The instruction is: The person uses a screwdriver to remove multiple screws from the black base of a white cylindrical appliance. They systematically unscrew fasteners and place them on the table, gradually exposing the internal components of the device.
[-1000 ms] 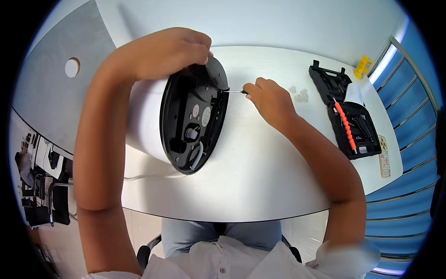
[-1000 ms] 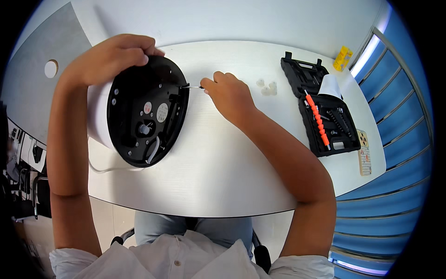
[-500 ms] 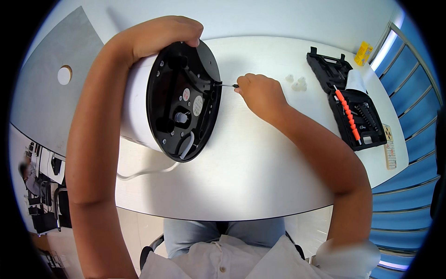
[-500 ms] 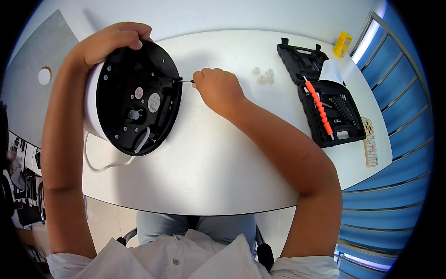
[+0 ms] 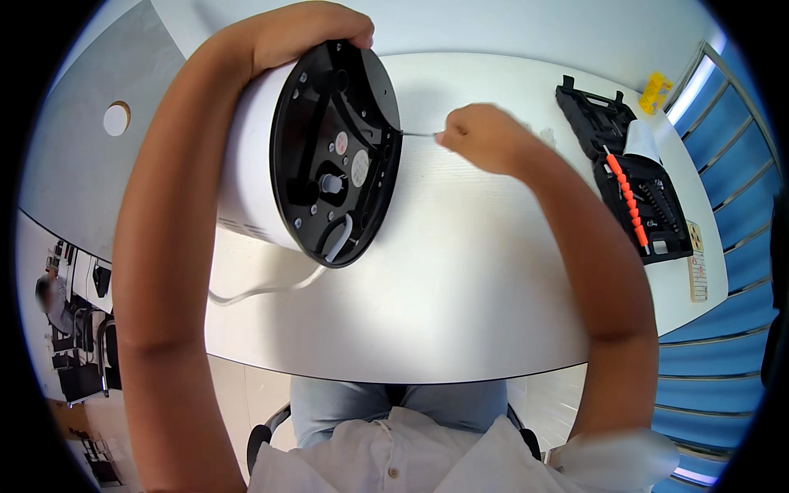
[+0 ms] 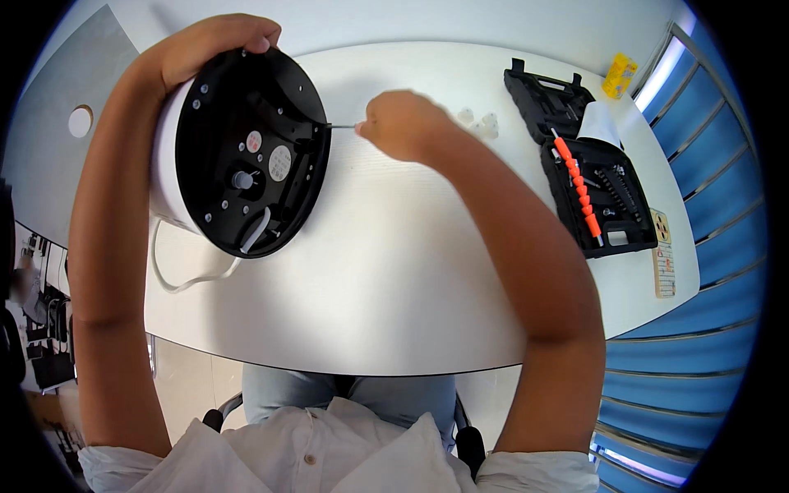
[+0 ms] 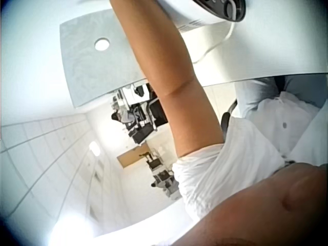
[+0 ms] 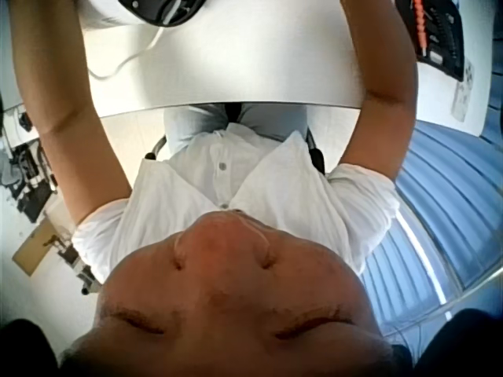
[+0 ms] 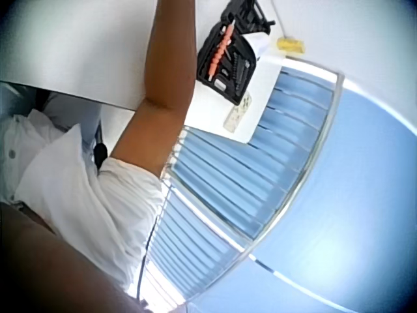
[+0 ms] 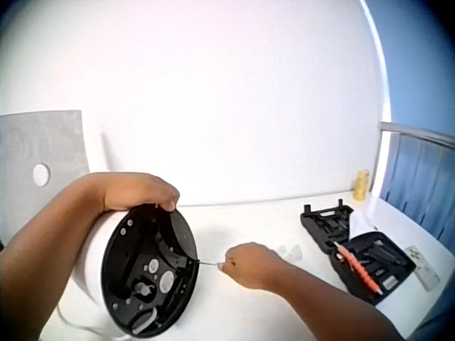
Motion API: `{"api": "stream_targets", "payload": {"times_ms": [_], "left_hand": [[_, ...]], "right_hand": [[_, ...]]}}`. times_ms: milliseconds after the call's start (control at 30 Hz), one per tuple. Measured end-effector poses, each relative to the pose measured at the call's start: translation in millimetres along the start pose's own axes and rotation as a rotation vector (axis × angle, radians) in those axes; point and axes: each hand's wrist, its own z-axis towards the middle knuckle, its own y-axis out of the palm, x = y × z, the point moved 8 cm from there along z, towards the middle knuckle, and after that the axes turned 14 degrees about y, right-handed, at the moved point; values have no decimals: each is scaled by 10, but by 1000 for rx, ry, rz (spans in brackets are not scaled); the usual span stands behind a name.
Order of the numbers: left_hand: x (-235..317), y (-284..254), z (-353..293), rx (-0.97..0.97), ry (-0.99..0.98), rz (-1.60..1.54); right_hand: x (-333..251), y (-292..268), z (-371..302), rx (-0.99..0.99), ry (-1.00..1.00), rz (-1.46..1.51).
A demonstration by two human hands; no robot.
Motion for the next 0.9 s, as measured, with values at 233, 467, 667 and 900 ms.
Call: {"api": "stream_targets", "payload": {"times_ms": [233,467,667,900], "left_hand": [[4,24,20,-46,-23,-94],[-39,41,0,-43,-116,-143],[-38,54,7,-27,-146,-172],[-8,30,39,-53,-36,-134]], "right_hand": [[-394,295,-699,-255,-486,123],[-336,618,-925,-146,-320,-88],[-342,682,-909,-157,-290,-38],[-362,712,-913,-147,-314,-20]]}}
